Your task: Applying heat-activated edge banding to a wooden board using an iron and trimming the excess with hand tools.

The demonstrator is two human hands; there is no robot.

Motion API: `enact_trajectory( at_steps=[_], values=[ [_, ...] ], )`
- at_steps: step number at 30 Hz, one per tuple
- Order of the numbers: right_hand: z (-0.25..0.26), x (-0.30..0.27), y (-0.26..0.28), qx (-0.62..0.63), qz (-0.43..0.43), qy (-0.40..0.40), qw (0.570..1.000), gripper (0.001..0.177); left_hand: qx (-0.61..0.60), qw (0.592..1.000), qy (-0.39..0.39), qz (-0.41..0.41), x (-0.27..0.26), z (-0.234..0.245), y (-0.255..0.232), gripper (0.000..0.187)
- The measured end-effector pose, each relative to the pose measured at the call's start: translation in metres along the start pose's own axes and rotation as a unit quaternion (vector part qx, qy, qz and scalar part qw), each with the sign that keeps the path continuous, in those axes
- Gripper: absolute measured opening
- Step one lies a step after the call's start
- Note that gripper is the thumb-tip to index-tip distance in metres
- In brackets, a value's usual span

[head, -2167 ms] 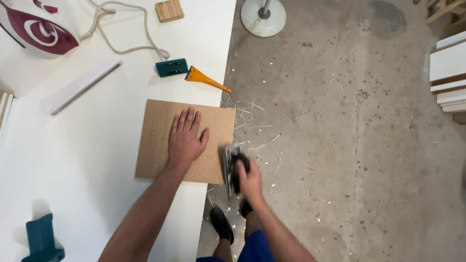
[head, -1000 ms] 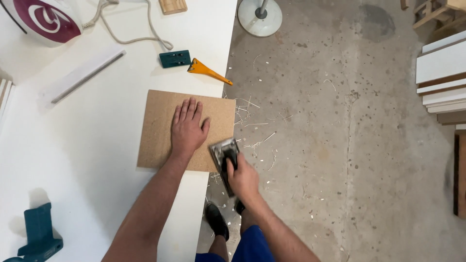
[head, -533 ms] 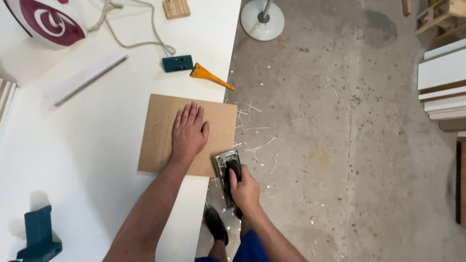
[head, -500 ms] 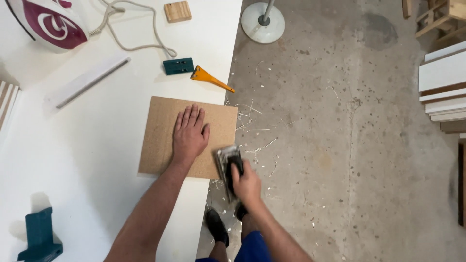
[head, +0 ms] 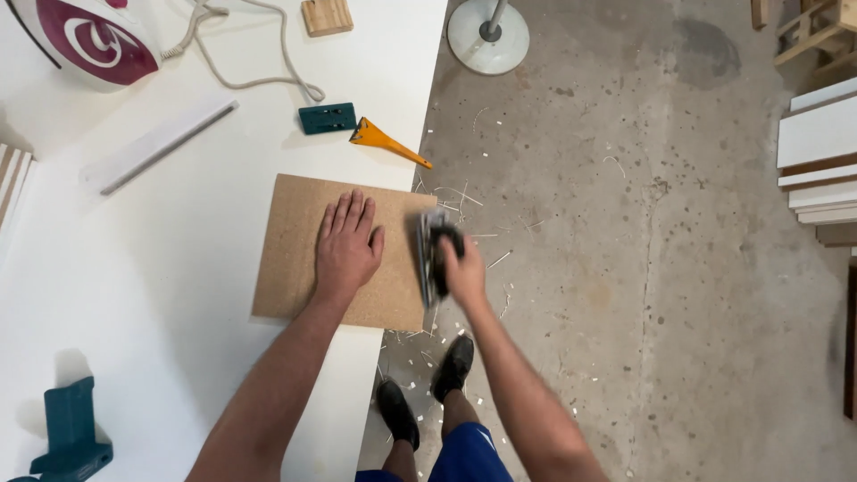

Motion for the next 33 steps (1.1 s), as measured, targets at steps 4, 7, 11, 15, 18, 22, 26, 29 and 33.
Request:
enact_trajectory(
  at_steps=[4,7,11,15,18,22,26,29,33],
  values=[
    [-0.001,0.038,0.018,0.001,0.023,0.001,1.000,0.032,0.002,1.000,-0.005,-0.005,-0.004,0.004,-0.001,0.054],
    [0.000,-0.068,0.008,-0.091,-0.004,0.026,0.995,0.038,-0.004,1.000,0.024,0.012,0.000,0.005,-0.002,0.055],
    [-0.003,-0.086,0.018,-0.245,-0.021,0.034,0.969,0.033,-0.007,1.000,0.012,0.011,0.004,0.003,0.000,0.054],
    [-0.012,0.060,0.060,-0.295,0.070,-0.035,0.952,0.032,-0.021,1.000,0.009,0.011,-0.003,0.003,0.000,0.053],
    [-0.010,0.013,0.079,-0.302,0.042,-0.003,0.952,0.034,-0.023,1.000,-0.002,0.010,-0.001,0.000,0.002,0.052],
    [-0.009,-0.110,0.051,-0.333,-0.023,0.078,0.940,0.037,-0.014,1.000,-0.004,0.014,0.005,0.004,0.003,0.051],
    [-0.012,-0.022,0.058,-0.350,-0.020,0.058,0.935,0.041,-0.021,1.000,0.015,0.014,-0.005,0.002,-0.002,0.050],
    [-0.021,0.041,0.071,-0.350,0.033,0.012,0.936,0.037,-0.023,0.999,0.020,0.024,-0.002,0.003,0.003,0.050],
    [-0.017,-0.091,0.077,-0.369,0.027,0.103,0.923,0.032,-0.011,1.000,0.021,0.017,0.000,-0.002,0.005,0.051]
  ],
)
Point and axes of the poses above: each hand's wrist, its own x-axis towards the middle knuckle, its own z-axis out of the back of the hand, y = z × x, the point moved 6 cm from there along x, towards the middle knuckle, and after that the axes turned 4 degrees about -z, right-handed, at the moved point
